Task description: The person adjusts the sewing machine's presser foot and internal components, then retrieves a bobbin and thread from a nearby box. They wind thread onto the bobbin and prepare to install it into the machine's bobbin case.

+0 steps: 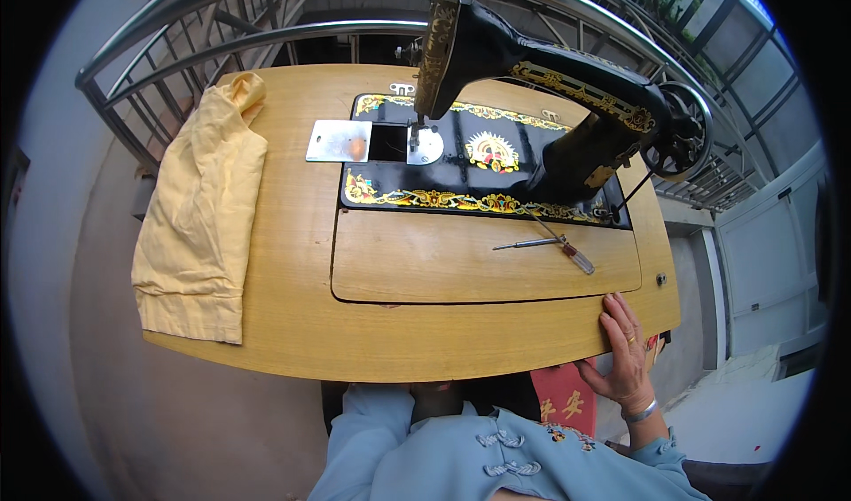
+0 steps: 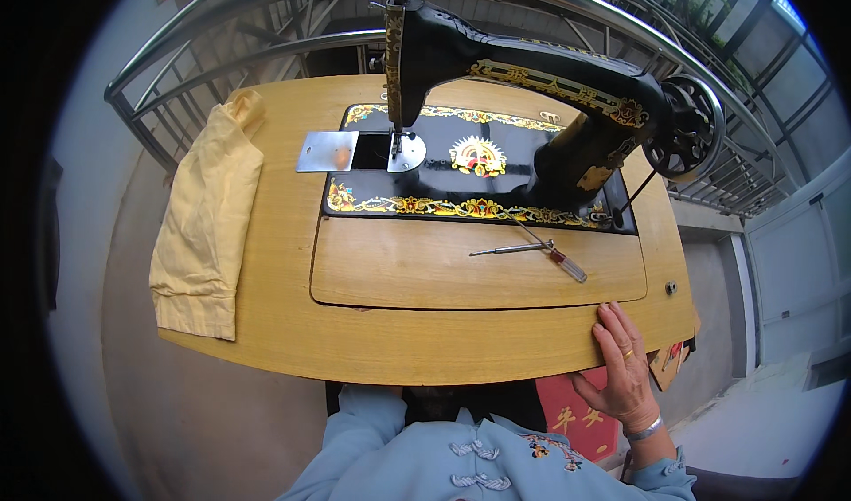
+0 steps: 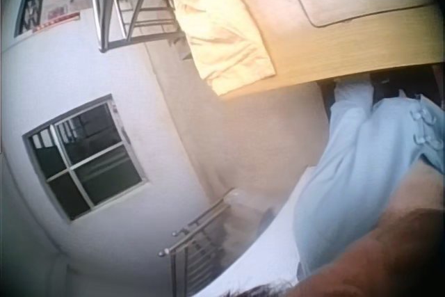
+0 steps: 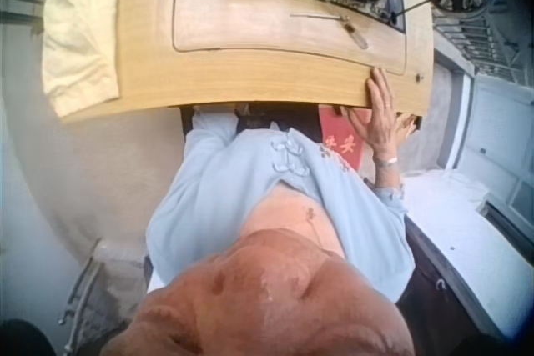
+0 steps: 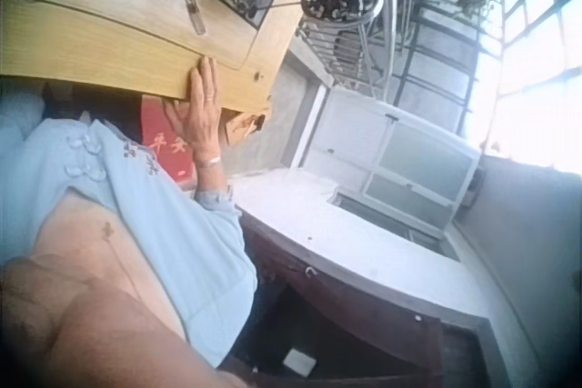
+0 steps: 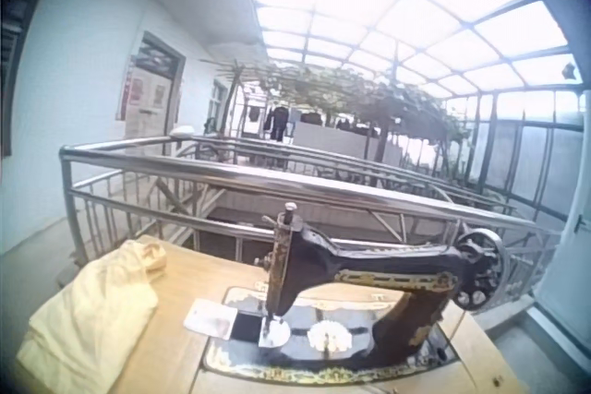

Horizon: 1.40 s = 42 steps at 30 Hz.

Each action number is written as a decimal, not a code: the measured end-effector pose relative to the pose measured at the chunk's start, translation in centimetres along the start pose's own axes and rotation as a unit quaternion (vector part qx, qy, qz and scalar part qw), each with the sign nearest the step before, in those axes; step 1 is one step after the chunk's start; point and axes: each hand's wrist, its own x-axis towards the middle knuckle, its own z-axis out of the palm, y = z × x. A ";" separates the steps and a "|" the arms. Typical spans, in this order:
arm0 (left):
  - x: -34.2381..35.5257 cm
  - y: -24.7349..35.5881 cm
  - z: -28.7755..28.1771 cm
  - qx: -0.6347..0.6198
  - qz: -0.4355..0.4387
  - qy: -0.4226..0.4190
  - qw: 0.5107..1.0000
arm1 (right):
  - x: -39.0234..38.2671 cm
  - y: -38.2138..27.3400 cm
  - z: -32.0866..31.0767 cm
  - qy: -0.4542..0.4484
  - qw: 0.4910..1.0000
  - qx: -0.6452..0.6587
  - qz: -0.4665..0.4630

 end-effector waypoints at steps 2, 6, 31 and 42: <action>1.1 0.0 1.0 0.002 -0.002 0.002 1.000 | -0.3 0.1 0.0 0.001 1.000 -0.004 0.004; 2.2 0.2 1.4 0.022 -0.012 0.018 1.000 | -0.3 0.2 0.1 -0.008 1.000 -0.003 0.004; 2.7 0.6 2.0 0.026 -0.038 0.017 0.999 | -0.7 0.4 0.2 -0.044 0.999 -0.009 0.031; 2.3 0.6 2.1 0.026 -0.039 0.008 0.999 | -0.2 0.3 0.2 -0.030 0.999 -0.022 0.016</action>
